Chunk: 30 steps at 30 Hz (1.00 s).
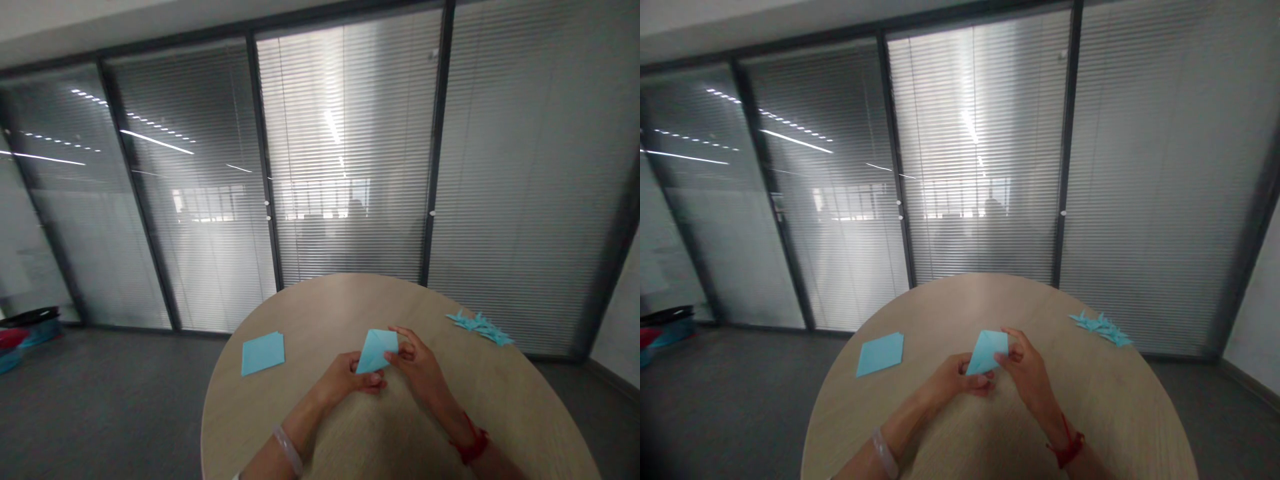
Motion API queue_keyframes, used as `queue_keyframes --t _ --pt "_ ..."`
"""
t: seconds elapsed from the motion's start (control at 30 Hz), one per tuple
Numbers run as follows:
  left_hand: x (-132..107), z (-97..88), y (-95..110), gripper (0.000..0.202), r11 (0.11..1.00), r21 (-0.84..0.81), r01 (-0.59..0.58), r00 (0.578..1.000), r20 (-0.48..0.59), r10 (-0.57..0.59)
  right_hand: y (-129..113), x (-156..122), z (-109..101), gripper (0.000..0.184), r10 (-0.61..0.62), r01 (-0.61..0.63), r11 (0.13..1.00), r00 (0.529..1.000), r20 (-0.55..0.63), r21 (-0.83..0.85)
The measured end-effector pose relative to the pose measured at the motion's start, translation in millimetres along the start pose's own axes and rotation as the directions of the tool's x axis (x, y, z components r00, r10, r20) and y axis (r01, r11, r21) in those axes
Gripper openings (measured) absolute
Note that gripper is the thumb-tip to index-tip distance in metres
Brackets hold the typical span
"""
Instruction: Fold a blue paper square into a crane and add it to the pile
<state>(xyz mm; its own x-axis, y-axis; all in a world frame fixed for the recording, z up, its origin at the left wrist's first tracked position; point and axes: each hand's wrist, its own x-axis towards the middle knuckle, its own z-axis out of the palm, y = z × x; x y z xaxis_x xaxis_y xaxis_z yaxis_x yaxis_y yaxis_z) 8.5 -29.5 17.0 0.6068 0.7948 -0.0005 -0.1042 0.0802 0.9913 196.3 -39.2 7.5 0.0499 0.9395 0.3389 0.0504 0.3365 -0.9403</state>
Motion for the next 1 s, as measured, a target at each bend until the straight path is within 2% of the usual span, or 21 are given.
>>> queue_keyframes --t 0.13,0.5,0.63,0.77,1.0 --pt "1.5 -0.3 -2.8 0.042 1.0 0.004 -0.005 0.999 -0.031 0.005 3.0 1.2 2.0 0.056 -0.014 0.014 1.0 1.0 0.011 0.011" --pt "1.4 -1.5 -6.6 0.043 1.0 -0.008 0.006 0.998 -0.06 -0.006 5.9 0.4 4.9 0.059 -0.013 0.012 0.998 1.0 0.025 0.057" --pt "2.8 -4.2 -9.7 0.042 1.0 0.005 0.0 0.998 -0.065 0.0 3.3 -0.6 10.0 0.054 -0.018 0.017 0.998 1.0 0.007 0.068" --pt "6.0 -6.6 -14.5 0.04 1.0 -0.014 0.006 0.997 -0.079 -0.007 2.0 -0.4 12.7 0.047 -0.022 0.019 0.998 0.999 0.046 0.057" --pt "10.1 -5.0 -18.2 0.047 1.0 -0.004 -0.01 0.995 -0.1 0.009 6.4 1.4 11.9 0.047 0.007 -0.01 0.999 0.997 0.074 0.044"
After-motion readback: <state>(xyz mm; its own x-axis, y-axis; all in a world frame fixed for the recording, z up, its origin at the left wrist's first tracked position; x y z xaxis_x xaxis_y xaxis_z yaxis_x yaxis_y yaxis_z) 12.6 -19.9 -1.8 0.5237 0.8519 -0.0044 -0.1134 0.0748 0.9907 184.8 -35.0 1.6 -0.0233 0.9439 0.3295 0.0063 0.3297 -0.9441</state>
